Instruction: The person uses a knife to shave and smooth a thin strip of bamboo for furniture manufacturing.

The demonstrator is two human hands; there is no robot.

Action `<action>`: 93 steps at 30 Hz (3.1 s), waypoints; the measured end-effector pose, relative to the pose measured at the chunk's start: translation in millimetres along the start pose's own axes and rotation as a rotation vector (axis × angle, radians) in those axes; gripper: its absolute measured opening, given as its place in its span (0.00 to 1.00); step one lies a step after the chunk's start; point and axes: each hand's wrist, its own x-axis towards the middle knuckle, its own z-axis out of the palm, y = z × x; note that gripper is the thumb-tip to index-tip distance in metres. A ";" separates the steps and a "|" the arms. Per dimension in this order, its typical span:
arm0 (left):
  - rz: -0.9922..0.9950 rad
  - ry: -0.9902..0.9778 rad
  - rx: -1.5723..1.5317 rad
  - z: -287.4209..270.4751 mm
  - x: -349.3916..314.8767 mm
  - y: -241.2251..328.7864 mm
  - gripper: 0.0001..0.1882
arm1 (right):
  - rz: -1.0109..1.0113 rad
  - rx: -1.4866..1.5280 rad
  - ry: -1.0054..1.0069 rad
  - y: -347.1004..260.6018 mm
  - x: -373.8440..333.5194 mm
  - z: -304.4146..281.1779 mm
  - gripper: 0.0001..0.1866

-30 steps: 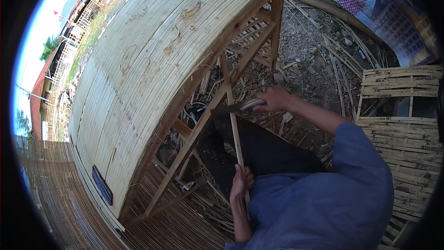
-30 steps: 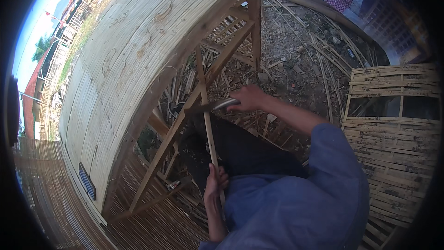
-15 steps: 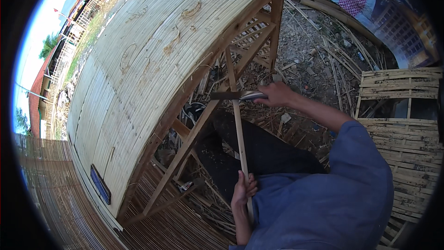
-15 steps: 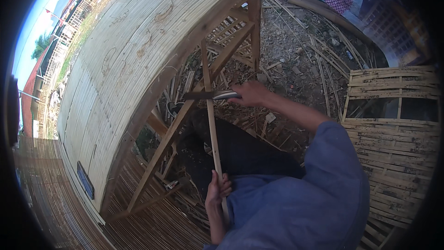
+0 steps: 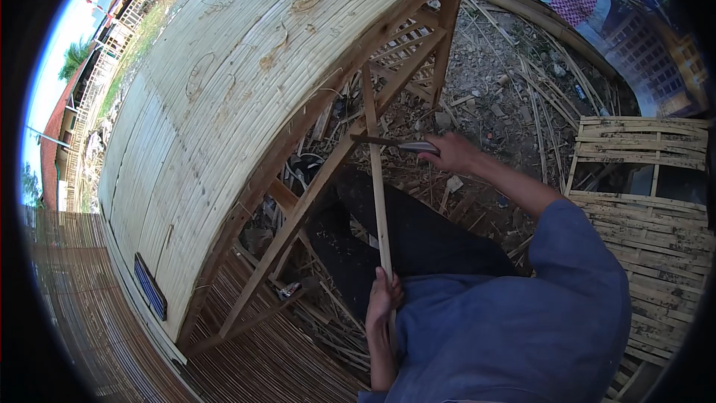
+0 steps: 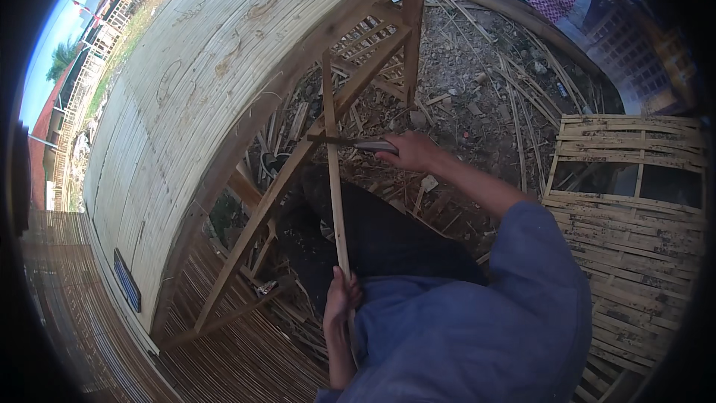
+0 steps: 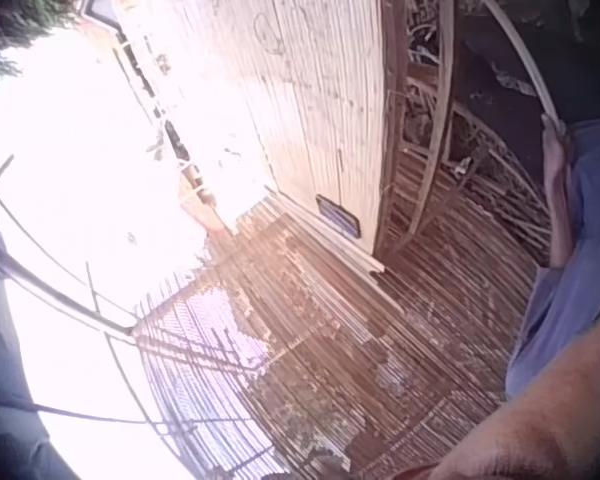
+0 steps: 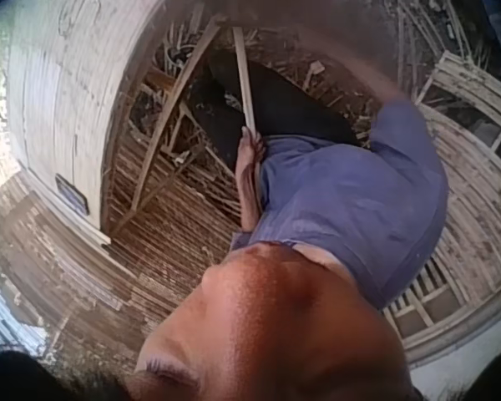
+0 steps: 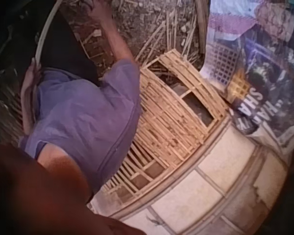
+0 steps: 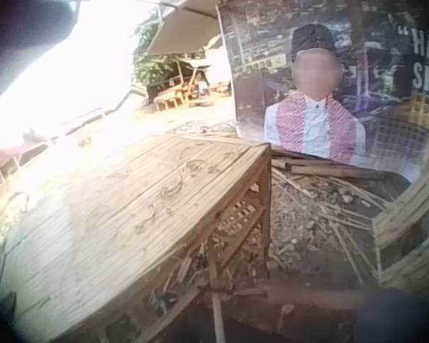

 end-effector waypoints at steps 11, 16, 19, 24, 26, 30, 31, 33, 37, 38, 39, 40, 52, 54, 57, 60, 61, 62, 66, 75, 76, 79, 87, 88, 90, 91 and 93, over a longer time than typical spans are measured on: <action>-0.025 0.040 -0.014 3.5 0.0 -3.3 0.29 | -0.253 -0.163 -0.228 -32.8 -1.6 -5.3 0.26; 0.009 0.093 0.045 12.0 -1.7 2.2 0.29 | 0.394 0.219 0.187 -15.2 13.0 -22.4 0.25; 0.007 0.078 0.020 4.2 -0.7 4.4 0.28 | 0.234 0.067 0.006 -37.4 1.8 -27.4 0.24; 0.005 0.070 0.042 4.8 -1.6 -6.8 0.29 | -0.291 -0.173 -0.267 -32.0 -17.9 -14.0 0.25; -0.010 0.042 0.035 3.0 -0.2 -7.9 0.29 | -0.133 -0.114 -0.137 -1.1 -13.2 -5.6 0.26; -0.042 0.023 0.010 4.4 -1.2 -0.6 0.30 | 0.324 0.257 0.127 -0.5 -9.1 -11.1 0.26; -0.045 0.023 0.012 1.4 -2.4 -2.3 0.30 | 0.197 0.162 0.058 -10.6 -11.4 -16.9 0.25; -0.048 0.030 -0.007 -2.6 -1.4 -6.7 0.30 | -0.034 0.004 -0.106 -29.4 -14.7 -29.6 0.24; 0.000 0.048 0.010 3.9 -1.0 -11.6 0.29 | -0.181 -0.113 -0.233 -7.4 -15.1 -21.1 0.25; -0.011 0.063 0.014 5.2 1.3 -8.7 0.29 | -0.185 -0.114 -0.235 -7.4 -12.3 -18.2 0.25; -0.022 0.077 0.018 6.2 3.2 -6.0 0.29 | 0.078 0.072 -0.046 -8.6 -8.7 -14.4 0.26; -0.020 0.078 0.015 5.6 4.3 -2.9 0.29 | 0.341 0.258 0.145 -9.9 -6.2 -11.3 0.26; 0.029 0.105 0.089 8.7 0.8 -5.1 0.28 | 0.366 0.246 0.089 -22.1 -0.4 -16.2 0.26; 0.029 0.110 0.060 6.5 -1.0 -5.3 0.28 | 0.086 0.038 -0.133 -27.0 -0.1 -28.7 0.25; 0.033 0.134 0.040 8.3 0.3 -7.4 0.28 | -0.125 -0.108 -0.233 -0.8 -0.7 -25.9 0.24; 0.022 0.148 0.056 9.0 1.6 -6.0 0.28 | 0.211 0.152 0.030 12.2 9.2 -10.3 0.25; 0.002 0.138 0.067 9.9 2.4 -5.6 0.28 | 0.488 0.346 0.173 13.3 11.4 -7.7 0.26; -0.002 0.140 0.069 7.3 0.5 -8.0 0.28 | 0.489 0.350 0.172 5.9 8.8 -9.4 0.26; 0.032 0.122 0.077 4.2 2.1 -11.8 0.29 | -0.079 -0.075 -0.215 -2.9 7.3 -33.4 0.24; 0.032 0.139 0.051 3.3 4.5 -11.3 0.29 | 0.038 0.114 -0.091 -4.3 1.8 -16.7 0.24; 0.047 0.152 0.073 2.0 4.7 -14.9 0.29 | -0.140 -0.100 -0.225 -5.8 0.8 -22.8 0.25; 0.191 0.277 0.343 3.3 6.2 -19.2 0.30 | 0.241 0.157 0.109 10.0 6.4 -10.6 0.27; 0.255 0.468 0.760 26.3 -8.2 -0.5 0.27 | -0.036 -0.136 -0.117 17.1 21.5 -40.3 0.28; 0.253 0.458 0.749 29.8 -6.7 0.9 0.27 | 0.175 0.029 0.060 31.6 16.4 -33.6 0.28; 0.245 0.452 0.743 26.9 -2.6 0.6 0.27 | 0.169 0.090 0.044 12.6 10.1 -22.6 0.28; 0.238 0.442 0.742 26.0 -0.3 0.6 0.26 | 0.170 0.150 0.030 6.2 9.1 -21.0 0.28; 0.262 0.475 0.775 24.5 -6.7 -4.6 0.26 | -0.072 -0.068 -0.135 -6.0 13.9 -36.6 0.28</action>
